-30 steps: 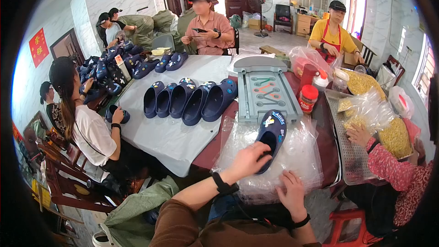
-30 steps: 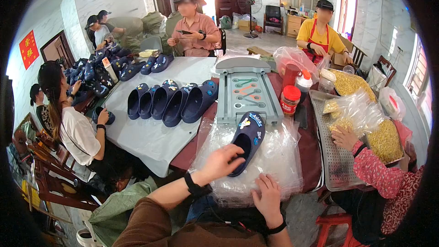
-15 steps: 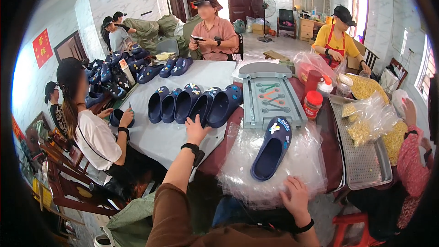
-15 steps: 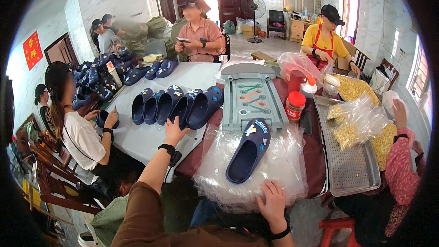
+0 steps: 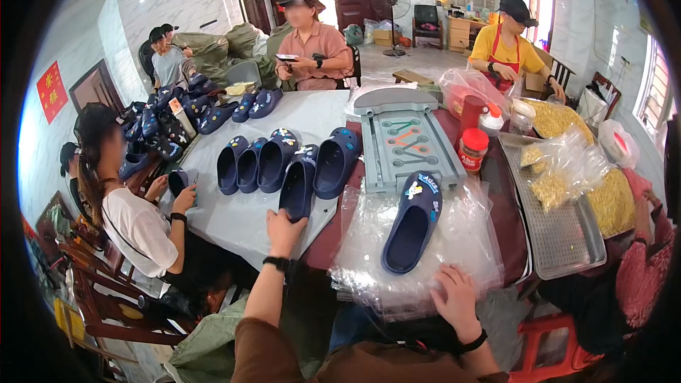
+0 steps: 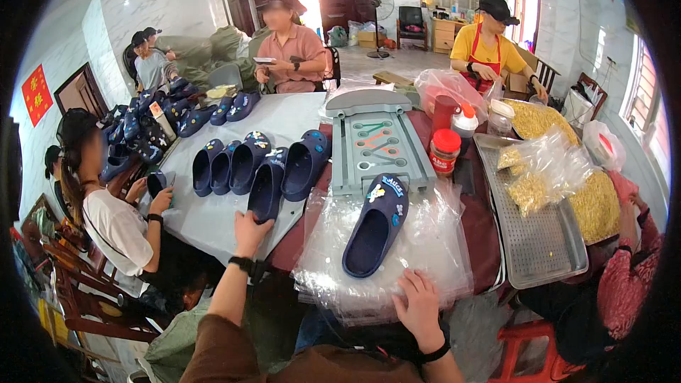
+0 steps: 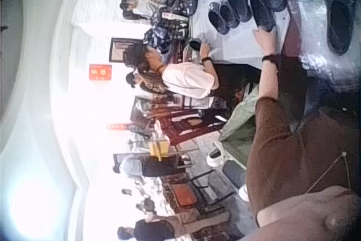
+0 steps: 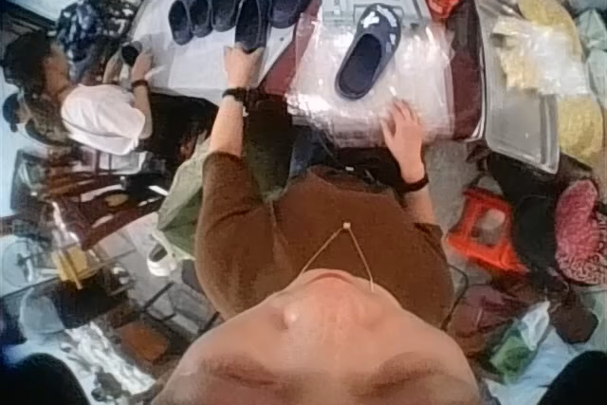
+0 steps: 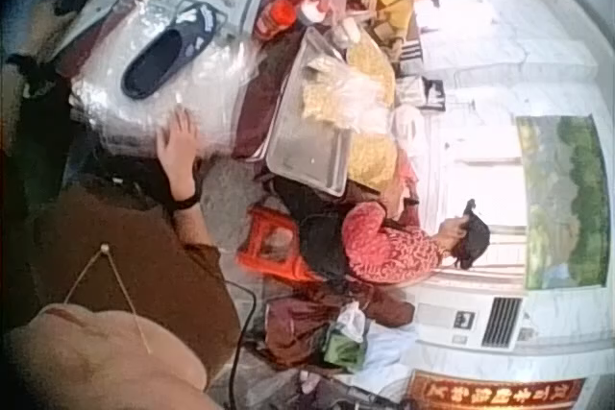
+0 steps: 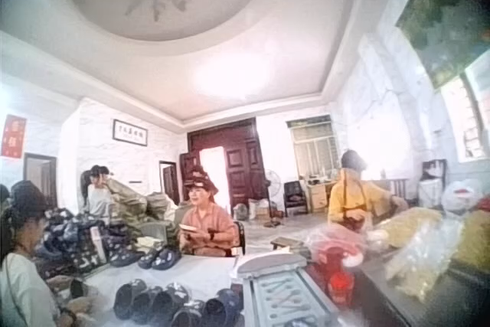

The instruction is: The recorder is placing blue foam slippers into clear plastic bags in a shoe manufacturing facility.

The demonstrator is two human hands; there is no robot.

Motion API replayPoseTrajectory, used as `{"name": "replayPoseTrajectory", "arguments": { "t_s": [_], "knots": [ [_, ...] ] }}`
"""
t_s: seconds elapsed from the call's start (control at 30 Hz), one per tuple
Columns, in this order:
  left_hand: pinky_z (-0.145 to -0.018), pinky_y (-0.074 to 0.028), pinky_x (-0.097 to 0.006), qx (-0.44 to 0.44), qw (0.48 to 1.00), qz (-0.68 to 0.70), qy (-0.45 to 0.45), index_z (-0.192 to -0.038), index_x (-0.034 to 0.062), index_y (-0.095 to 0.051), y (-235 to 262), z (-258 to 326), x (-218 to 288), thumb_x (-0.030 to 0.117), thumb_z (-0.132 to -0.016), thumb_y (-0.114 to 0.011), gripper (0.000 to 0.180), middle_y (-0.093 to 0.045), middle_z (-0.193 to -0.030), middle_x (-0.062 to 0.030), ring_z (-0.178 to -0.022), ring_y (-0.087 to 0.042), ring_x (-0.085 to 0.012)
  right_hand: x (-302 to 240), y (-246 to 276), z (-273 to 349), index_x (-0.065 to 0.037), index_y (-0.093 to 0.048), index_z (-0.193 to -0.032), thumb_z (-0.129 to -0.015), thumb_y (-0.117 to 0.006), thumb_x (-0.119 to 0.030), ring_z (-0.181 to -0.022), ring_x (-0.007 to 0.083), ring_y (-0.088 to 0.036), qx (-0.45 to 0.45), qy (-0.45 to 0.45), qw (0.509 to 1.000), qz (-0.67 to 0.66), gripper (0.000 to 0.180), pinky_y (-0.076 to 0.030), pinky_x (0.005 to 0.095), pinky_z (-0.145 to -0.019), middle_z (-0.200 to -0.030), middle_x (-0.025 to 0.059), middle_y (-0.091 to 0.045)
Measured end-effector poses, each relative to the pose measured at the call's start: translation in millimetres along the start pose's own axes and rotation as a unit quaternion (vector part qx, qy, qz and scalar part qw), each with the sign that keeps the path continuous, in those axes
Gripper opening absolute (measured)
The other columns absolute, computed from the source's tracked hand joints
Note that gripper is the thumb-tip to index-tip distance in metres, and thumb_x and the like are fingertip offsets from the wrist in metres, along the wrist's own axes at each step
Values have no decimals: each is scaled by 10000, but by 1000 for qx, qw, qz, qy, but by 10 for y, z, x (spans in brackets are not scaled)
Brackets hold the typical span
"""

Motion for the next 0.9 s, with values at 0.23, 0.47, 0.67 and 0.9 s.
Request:
{"name": "replayPoseTrajectory", "arguments": {
  "t_s": [0.23, 0.47, 0.67, 0.9],
  "knots": [
    [-972, -491, -509, -14, 997, -77, 7, -984, 25, -654, 267, 585, 131, 403, -706, -877, 519, -533, -1247, -313, -1118, -544, -487, -22, 49, -88, -87, -663, -1215, -815, -767, -227, -1297, 384, -536, -48, 3, 999, 0, 436, -430, 506, -1039, -1379, 150, -591],
    [-1020, -472, -525, -69, 997, -7, 36, -1046, 59, -677, -18, 300, 83, 490, -693, -894, 598, -467, -1404, -391, -1262, -492, -535, -488, 245, -486, -96, -673, -1204, -817, -772, -221, -1263, 389, -554, 2, 77, 995, -70, 419, -444, 503, -1025, -1359, 161, -585],
    [-1107, -395, -543, -14, 999, 38, -37, -1077, 70, -688, -309, -328, 114, 335, -741, -871, 466, -413, -1454, -430, -1320, -431, -567, -603, 67, -527, -106, -674, -1206, -814, -783, -217, -1262, 391, -551, -34, 94, 993, -60, 421, -449, 499, -1018, -1372, 166, -567],
    [-1211, -256, -579, 48, 982, -119, -139, -1497, 137, -454, -550, -776, 683, 245, -805, -784, 774, -359, -1550, -355, -1455, -289, -544, -789, -2, -564, -113, -692, -1206, -809, -783, -192, -1307, 384, -519, -25, 147, 987, -66, 415, -452, 492, -1025, -1402, 135, -566]
  ]
}}
Point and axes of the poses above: each hand's wrist, its own z-axis away from the middle knuckle, its own y-axis out of the back of the hand, x = y × z, the point moved 9 cm from there along -z, towards the middle knuckle
